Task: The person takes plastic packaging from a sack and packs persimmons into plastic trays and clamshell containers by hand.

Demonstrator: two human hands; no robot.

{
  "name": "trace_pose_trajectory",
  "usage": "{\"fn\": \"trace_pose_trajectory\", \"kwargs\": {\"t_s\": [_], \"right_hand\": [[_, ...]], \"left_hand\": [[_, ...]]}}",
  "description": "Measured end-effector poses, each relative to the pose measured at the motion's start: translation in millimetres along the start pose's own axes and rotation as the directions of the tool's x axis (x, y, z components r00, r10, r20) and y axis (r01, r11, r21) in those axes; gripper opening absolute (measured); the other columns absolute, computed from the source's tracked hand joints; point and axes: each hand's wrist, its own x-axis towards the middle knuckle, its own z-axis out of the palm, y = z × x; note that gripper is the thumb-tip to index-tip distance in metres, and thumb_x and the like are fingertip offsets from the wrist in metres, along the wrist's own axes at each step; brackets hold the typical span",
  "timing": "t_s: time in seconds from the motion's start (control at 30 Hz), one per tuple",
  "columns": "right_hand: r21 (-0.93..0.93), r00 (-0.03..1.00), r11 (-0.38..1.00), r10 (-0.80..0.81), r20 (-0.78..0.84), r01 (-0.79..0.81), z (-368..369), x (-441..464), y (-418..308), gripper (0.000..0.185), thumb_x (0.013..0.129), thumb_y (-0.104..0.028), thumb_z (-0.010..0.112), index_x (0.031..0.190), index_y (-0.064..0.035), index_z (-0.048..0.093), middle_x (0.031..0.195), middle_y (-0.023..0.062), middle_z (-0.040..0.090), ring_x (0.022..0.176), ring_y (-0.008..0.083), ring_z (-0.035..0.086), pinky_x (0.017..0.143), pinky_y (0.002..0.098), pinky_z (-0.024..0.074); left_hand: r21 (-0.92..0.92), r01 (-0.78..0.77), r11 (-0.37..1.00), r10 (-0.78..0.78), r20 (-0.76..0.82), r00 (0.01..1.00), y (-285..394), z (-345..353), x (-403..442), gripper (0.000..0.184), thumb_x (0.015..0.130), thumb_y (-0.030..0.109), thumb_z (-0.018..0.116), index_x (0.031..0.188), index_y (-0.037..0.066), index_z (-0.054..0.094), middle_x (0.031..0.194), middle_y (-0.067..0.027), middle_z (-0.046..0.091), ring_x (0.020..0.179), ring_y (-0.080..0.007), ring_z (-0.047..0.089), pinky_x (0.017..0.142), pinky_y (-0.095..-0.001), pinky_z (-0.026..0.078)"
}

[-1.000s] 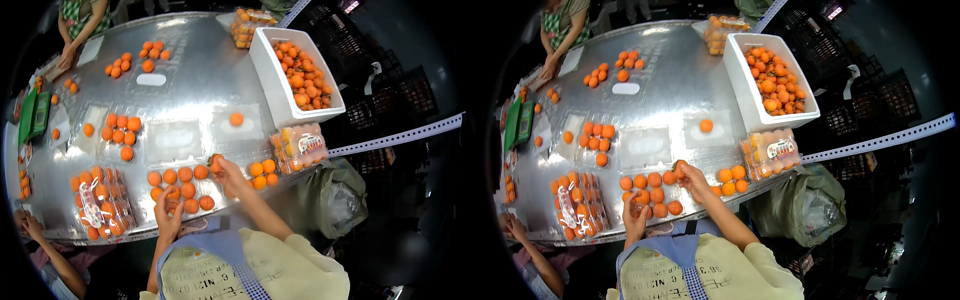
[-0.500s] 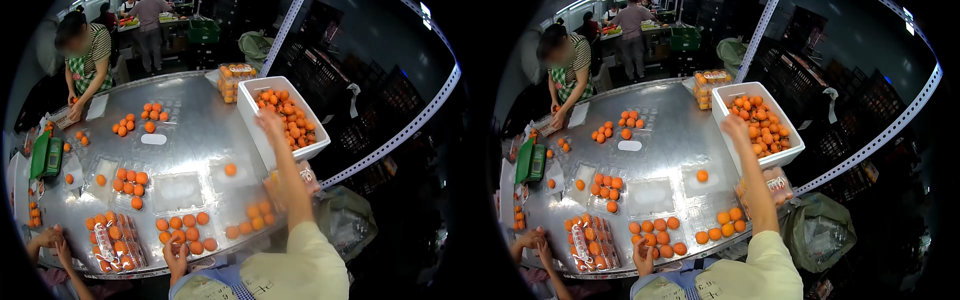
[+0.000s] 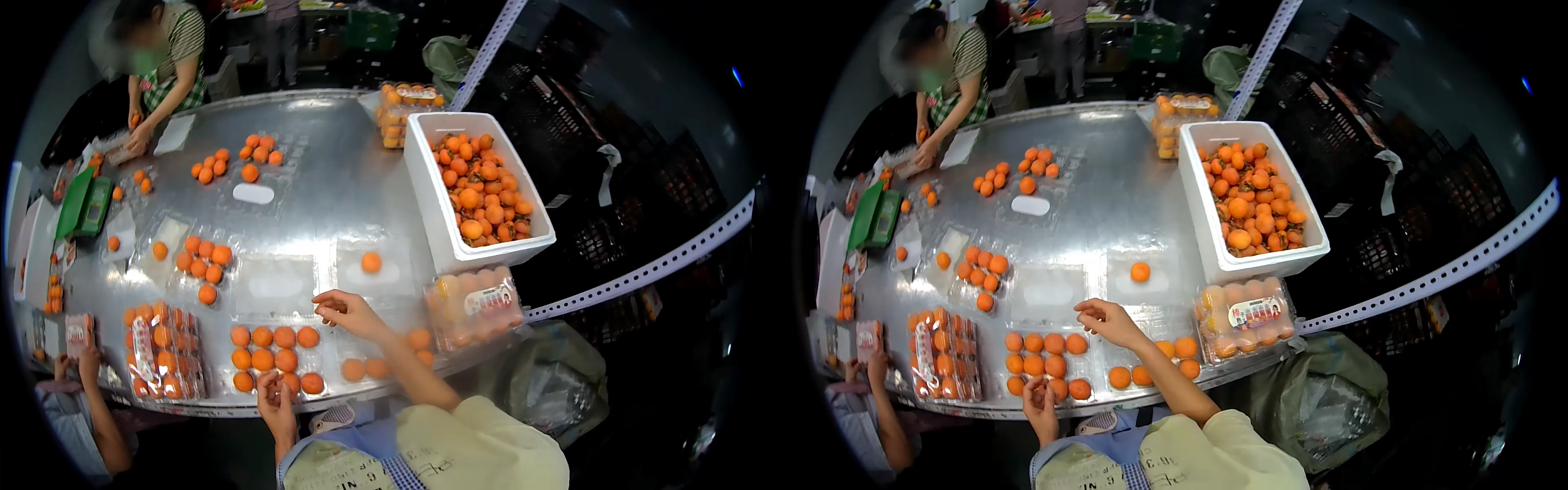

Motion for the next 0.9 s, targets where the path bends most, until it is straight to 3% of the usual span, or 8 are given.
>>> {"fn": "trace_pose_trajectory", "kwargs": {"t_s": [0.03,0.07,0.2,0.37,0.57,0.7,0.8,0.9], "right_hand": [[-0.042,1.000,0.999,0.023,0.018,-0.023,-1,-5,-1,0.029,0.086,-0.018,0.060,0.112,-0.0056,0.058,0.094,0.0055,0.063,0.078,0.0111,0.060,0.069,0.0253,0.0502],[-0.084,0.997,0.995,0.060,0.051,-0.055,-3,-7,5,0.029,0.086,-0.018,0.059,0.112,-0.0058,0.058,0.095,0.0052,0.063,0.078,0.0110,0.060,0.069,0.0253,0.0501],[-0.155,0.993,0.981,0.115,-0.007,-0.115,-18,-20,13,0.030,0.089,-0.019,0.056,0.113,-0.0018,0.057,0.093,0.0056,0.064,0.078,0.0109,0.060,0.070,0.0244,0.0493],[-0.053,0.987,0.987,0.152,-0.047,-0.154,-20,-36,23,0.028,0.085,-0.013,0.060,0.110,-0.0022,0.058,0.089,0.0036,0.064,0.077,0.0088,0.057,0.068,0.0227,0.0469],[-0.299,0.994,0.949,0.104,-0.018,-0.105,14,-43,39,0.032,0.079,-0.014,0.065,0.109,-0.0052,0.059,0.088,0.0047,0.064,0.075,0.0112,0.059,0.067,0.0251,0.0471],[-0.640,0.984,0.768,0.140,0.113,-0.035,52,-49,24,0.041,0.068,-0.023,0.072,0.105,-0.0074,0.059,0.094,0.0078,0.062,0.078,0.0233,0.062,0.070,0.0341,0.0491],[-0.835,0.985,0.539,0.053,0.164,0.110,82,-57,25,0.042,0.066,-0.023,0.073,0.103,-0.0081,0.059,0.093,0.0066,0.059,0.085,0.0247,0.060,0.068,0.0371,0.0488],[-0.894,0.990,0.441,0.064,0.123,0.083,101,-63,38,0.046,0.062,-0.024,0.075,0.101,-0.0075,0.058,0.094,0.0064,0.055,0.092,0.0249,0.056,0.066,0.0382,0.0481]], "left_hand": [[-0.023,0.110,0.994,-0.110,-0.002,0.994,8,2,-6,0.030,0.085,0.001,0.056,0.114,0.001,0.050,0.104,-0.0064,0.056,0.091,-0.0110,0.055,0.077,-0.0228,0.045],[-0.047,0.018,0.999,-0.019,-0.012,1.000,-8,1,-8,0.030,0.086,0.001,0.055,0.115,0.001,0.049,0.106,-0.0066,0.056,0.094,-0.0128,0.055,0.079,-0.0250,0.046],[0.020,0.105,0.994,-0.102,-0.126,0.987,8,-15,-25,0.031,0.085,-0.001,0.056,0.115,-0.001,0.049,0.095,-0.0060,0.058,0.065,-0.0052,0.050,0.058,-0.0187,0.042],[-0.072,0.032,0.997,-0.051,-0.285,0.957,8,-34,-15,0.030,0.085,-0.003,0.055,0.114,-0.001,0.049,0.101,-0.0078,0.057,0.068,-0.0081,0.054,0.058,-0.0192,0.043],[-0.091,0.102,0.991,-0.125,-0.314,0.941,24,-55,13,0.030,0.085,0.000,0.057,0.114,-0.001,0.050,0.100,-0.0078,0.057,0.070,-0.0094,0.054,0.058,-0.0210,0.042],[-0.098,0.110,0.989,-0.132,-0.261,0.956,25,-71,25,0.028,0.085,0.000,0.057,0.113,-0.001,0.051,0.099,-0.0074,0.058,0.070,-0.0095,0.054,0.058,-0.0208,0.042],[-0.064,0.157,0.986,-0.166,-0.188,0.968,24,-83,35,0.026,0.086,0.001,0.057,0.111,-0.001,0.052,0.097,-0.0071,0.059,0.071,-0.0093,0.054,0.058,-0.0207,0.042],[-0.056,0.158,0.986,-0.163,-0.106,0.981,21,-93,48,0.024,0.086,0.002,0.057,0.109,0.000,0.052,0.095,-0.0068,0.059,0.071,-0.0089,0.054,0.058,-0.0206,0.042]]}}
